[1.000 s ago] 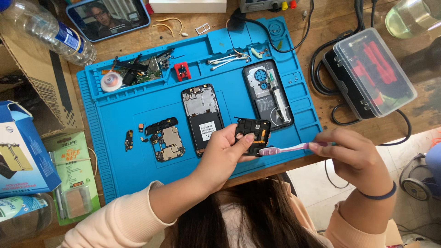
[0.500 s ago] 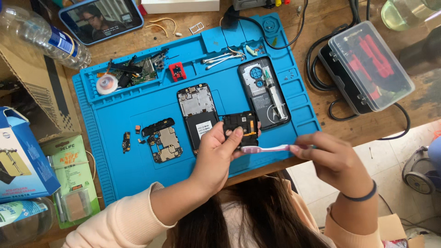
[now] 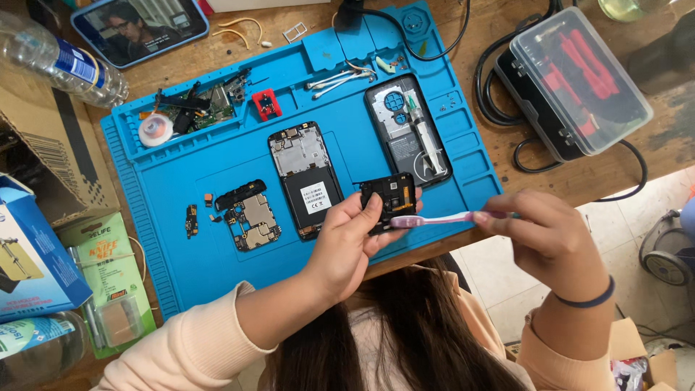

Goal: The person cleans a disassembled smartphone frame using a syringe to apply liquid and a toothbrush to scrub the interior. The person repeatedly scrubs the frame and wipes it with fingers.

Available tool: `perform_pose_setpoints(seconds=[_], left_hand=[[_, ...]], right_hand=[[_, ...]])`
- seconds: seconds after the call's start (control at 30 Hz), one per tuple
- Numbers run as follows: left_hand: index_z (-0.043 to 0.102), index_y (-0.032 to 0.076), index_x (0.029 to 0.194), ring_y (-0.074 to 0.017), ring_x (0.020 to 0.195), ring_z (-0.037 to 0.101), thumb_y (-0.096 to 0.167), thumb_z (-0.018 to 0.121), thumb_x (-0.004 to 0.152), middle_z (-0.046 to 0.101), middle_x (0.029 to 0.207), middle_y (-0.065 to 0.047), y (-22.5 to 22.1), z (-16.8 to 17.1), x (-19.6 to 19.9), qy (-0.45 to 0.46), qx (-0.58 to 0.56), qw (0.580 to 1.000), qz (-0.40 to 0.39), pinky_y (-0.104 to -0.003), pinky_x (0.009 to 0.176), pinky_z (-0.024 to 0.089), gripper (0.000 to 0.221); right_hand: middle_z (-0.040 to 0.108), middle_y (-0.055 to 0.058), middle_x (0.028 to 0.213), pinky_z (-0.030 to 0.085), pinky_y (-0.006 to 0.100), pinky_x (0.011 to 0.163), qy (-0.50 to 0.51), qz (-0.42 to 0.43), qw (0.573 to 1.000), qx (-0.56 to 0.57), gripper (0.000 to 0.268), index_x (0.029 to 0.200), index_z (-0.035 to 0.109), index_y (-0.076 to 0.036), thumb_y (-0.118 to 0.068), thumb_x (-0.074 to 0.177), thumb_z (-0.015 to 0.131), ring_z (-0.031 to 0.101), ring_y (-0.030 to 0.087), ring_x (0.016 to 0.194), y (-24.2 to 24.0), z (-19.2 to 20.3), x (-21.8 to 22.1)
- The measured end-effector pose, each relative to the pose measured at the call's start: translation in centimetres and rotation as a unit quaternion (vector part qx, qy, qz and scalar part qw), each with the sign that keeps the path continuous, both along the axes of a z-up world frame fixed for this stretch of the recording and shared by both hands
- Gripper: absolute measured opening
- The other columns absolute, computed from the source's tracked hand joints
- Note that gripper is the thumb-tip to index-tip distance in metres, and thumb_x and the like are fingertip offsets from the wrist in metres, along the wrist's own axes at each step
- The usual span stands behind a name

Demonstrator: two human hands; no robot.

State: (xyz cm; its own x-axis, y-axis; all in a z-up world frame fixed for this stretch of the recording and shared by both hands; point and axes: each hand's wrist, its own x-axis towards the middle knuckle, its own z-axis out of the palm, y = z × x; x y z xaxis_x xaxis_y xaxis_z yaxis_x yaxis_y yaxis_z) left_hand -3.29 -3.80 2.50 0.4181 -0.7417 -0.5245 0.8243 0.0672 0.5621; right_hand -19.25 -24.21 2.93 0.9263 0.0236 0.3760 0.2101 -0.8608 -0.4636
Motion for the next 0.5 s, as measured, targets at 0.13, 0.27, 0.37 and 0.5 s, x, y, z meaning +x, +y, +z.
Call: perform_pose_setpoints(seconds=[0.13,0.27,0.37,0.5], left_hand=[[0.056,-0.006,0.124,-0.0313,0.116,0.063,0.018,0.045,0.097,0.065,0.123,-0.021,-0.2,0.0,-0.2,0.016,-0.003,1.000,-0.005,-0.042,0.099,0.052,0.039],[0.056,-0.006,0.126,-0.0289,0.116,0.063,0.018,0.045,0.097,0.065,0.122,-0.020,-0.1,-0.1,0.1,0.029,0.008,1.000,0.007,-0.039,0.093,0.054,0.039],[0.054,-0.007,0.126,-0.0302,0.114,0.063,0.017,0.048,0.096,0.065,0.122,-0.021,-0.1,-0.4,-0.2,0.050,0.016,0.999,0.007,-0.037,0.092,0.053,0.039],[0.059,-0.005,0.124,-0.0289,0.114,0.065,0.020,0.046,0.098,0.067,0.121,-0.019,-0.1,0.0,-0.1,0.019,0.012,1.000,-0.010,-0.028,0.078,0.055,0.038]], right_hand=[[0.063,0.011,0.096,0.041,0.035,0.060,-0.003,0.042,0.999,-0.010,0.025,0.107,0.066,-0.007,0.001,0.096,0.045,0.051,0.026,0.067,2.4,0.1,1.9],[0.065,0.011,0.097,0.047,0.036,0.067,0.024,0.010,0.999,0.030,0.030,0.106,0.067,-0.009,0.002,0.096,0.041,0.062,0.026,0.075,0.2,-0.2,0.1],[0.065,0.010,0.099,0.046,0.035,0.066,0.018,0.007,1.000,0.020,0.029,0.106,0.067,-0.008,0.003,0.096,0.042,0.060,0.026,0.074,1.6,-0.1,0.7],[0.065,0.011,0.096,0.048,0.035,0.065,0.017,0.021,0.999,0.028,0.019,0.101,0.068,-0.009,-0.006,0.095,0.051,0.061,0.026,0.074,1.9,0.0,1.1]])
